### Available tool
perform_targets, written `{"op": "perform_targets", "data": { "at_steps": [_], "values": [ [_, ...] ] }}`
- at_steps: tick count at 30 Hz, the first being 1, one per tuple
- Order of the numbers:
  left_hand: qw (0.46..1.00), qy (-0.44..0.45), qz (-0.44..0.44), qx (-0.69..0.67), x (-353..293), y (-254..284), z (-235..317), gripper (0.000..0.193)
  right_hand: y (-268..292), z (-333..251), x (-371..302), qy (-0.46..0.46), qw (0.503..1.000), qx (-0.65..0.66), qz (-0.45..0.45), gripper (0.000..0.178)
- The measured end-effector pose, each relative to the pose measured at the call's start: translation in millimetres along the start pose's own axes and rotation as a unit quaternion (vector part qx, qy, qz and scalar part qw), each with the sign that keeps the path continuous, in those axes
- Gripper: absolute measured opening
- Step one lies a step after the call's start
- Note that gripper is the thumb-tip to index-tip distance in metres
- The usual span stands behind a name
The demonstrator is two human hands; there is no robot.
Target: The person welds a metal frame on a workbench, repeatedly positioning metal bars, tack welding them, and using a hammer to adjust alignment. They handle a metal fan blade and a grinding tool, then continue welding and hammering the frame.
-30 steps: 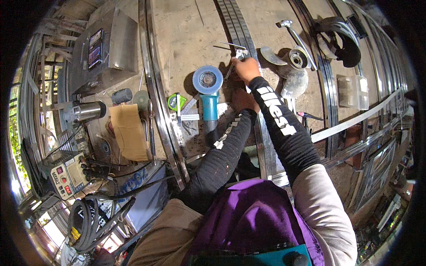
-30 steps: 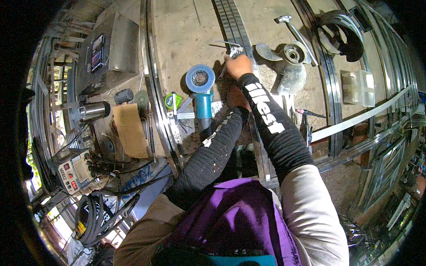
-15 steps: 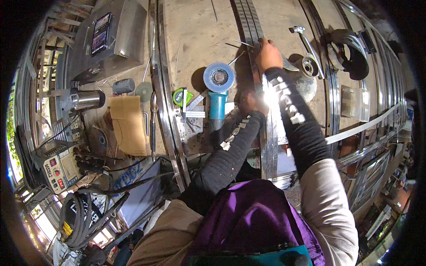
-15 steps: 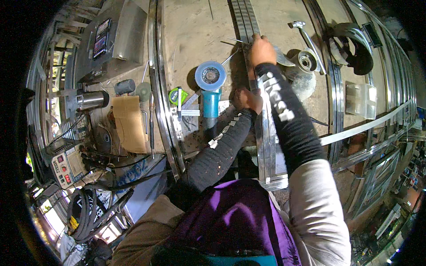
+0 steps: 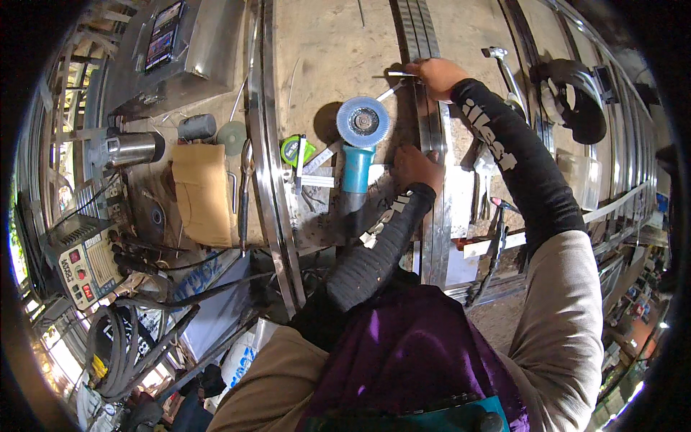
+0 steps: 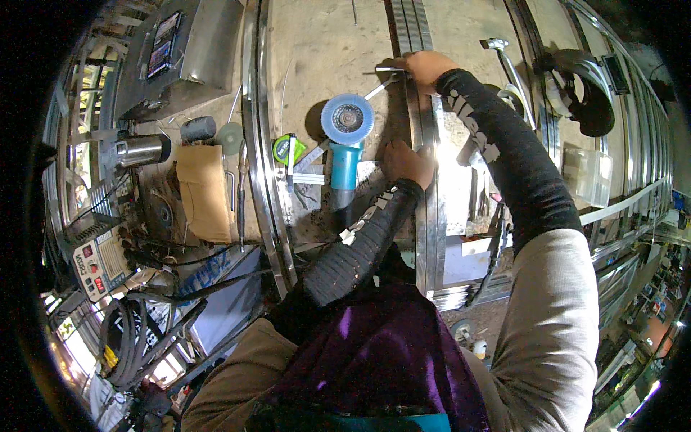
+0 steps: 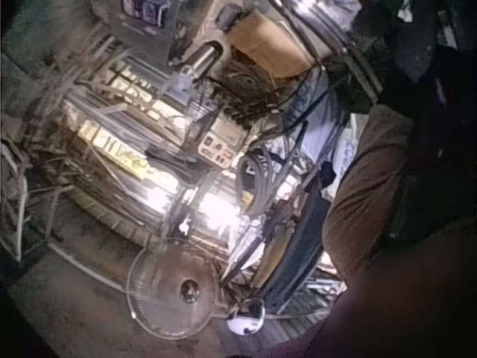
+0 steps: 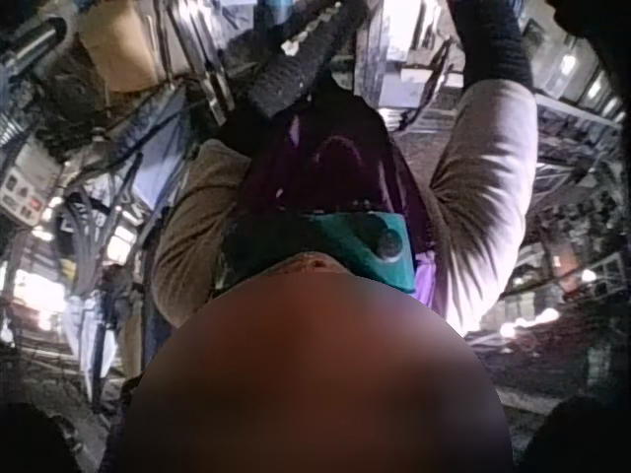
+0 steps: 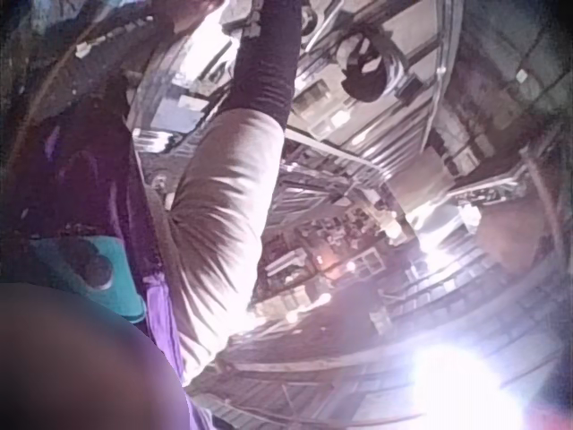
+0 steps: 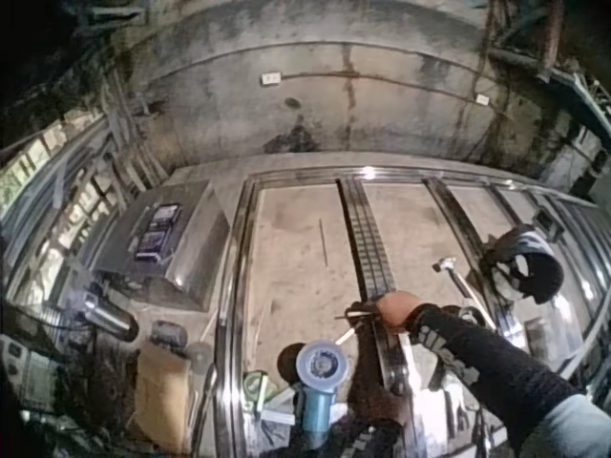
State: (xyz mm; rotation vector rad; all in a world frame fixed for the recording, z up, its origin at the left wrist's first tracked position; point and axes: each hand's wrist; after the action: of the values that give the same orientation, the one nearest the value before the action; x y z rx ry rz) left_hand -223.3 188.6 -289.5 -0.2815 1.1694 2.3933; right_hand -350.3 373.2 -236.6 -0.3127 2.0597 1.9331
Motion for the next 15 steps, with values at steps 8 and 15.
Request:
{"op": "perform_targets", "data": {
  "at_steps": [8,15],
  "values": [
    [1.000,-0.015,0.019,0.015,3.5,0.8,-1.9,0.058,12.4,2.8,6.8,0.067,0.997,0.022,0.007,0.055],
    [1.000,0.000,0.025,0.011,3.6,-1.2,-1.3,0.056,9.3,9.5,3.6,0.074,0.995,0.069,0.009,0.051]
  ]
}}
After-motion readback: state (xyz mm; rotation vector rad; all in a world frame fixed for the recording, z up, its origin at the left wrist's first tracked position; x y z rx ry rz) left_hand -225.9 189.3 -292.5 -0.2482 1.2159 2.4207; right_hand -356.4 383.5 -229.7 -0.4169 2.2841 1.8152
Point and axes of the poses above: each hand's wrist, its own x-axis towards the middle knuckle, its own y-axis out of the back of the hand, z = x × y, and after that the axes turned 5 degrees about -y, right-handed
